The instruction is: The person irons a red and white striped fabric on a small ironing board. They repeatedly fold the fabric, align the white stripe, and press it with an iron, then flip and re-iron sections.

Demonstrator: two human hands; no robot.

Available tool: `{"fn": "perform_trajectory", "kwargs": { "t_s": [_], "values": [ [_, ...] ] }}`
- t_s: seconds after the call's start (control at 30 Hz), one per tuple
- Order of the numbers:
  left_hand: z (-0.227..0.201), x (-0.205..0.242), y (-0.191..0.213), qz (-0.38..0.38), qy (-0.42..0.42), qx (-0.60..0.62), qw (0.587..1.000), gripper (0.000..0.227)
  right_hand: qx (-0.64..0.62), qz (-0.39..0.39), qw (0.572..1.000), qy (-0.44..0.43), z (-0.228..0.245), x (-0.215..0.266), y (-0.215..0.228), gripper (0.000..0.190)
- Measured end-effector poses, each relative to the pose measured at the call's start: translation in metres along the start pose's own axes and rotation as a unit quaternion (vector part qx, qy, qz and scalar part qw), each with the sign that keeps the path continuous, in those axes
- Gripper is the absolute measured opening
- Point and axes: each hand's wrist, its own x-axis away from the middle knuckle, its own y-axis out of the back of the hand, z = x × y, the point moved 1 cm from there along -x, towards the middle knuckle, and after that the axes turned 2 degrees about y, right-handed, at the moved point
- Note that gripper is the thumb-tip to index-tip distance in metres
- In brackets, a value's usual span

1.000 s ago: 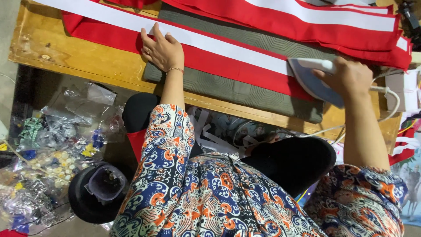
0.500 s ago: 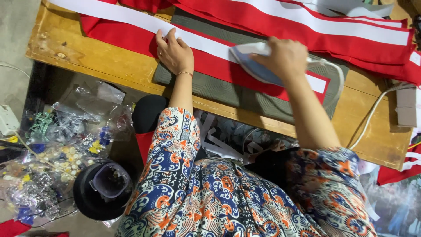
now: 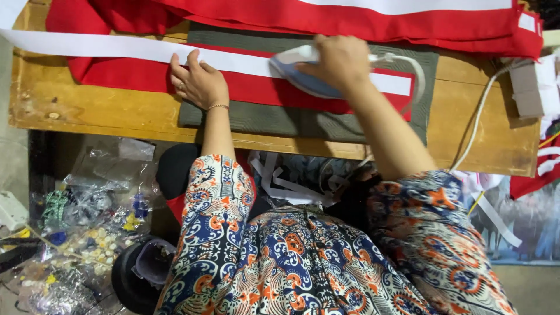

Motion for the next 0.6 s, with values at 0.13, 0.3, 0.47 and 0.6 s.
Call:
{"fn": "perform_trajectory", "kwargs": {
  "t_s": [0.13, 0.3, 0.47, 0.6],
  "values": [
    [-0.013, 0.005, 0.009, 0.025, -0.089, -0.021, 0.996, 0.018, 0.095, 0.041, 0.994, -0.020, -0.103, 0.066, -0.007, 0.074],
    [-0.024, 0.013, 0.018, 0.067, -0.179, -0.062, 0.980, 0.051, 0.170, 0.119, 0.976, -0.070, -0.188, 0.125, -0.002, 0.074],
    [-0.031, 0.020, 0.023, 0.112, -0.246, -0.103, 0.957, 0.070, 0.212, 0.060, 0.975, -0.029, -0.180, 0.117, -0.014, 0.077],
    [-0.028, 0.029, 0.016, 0.078, -0.249, -0.123, 0.958, 0.070, 0.119, 0.063, 0.991, -0.002, -0.112, 0.076, 0.000, 0.075]
  ]
}}
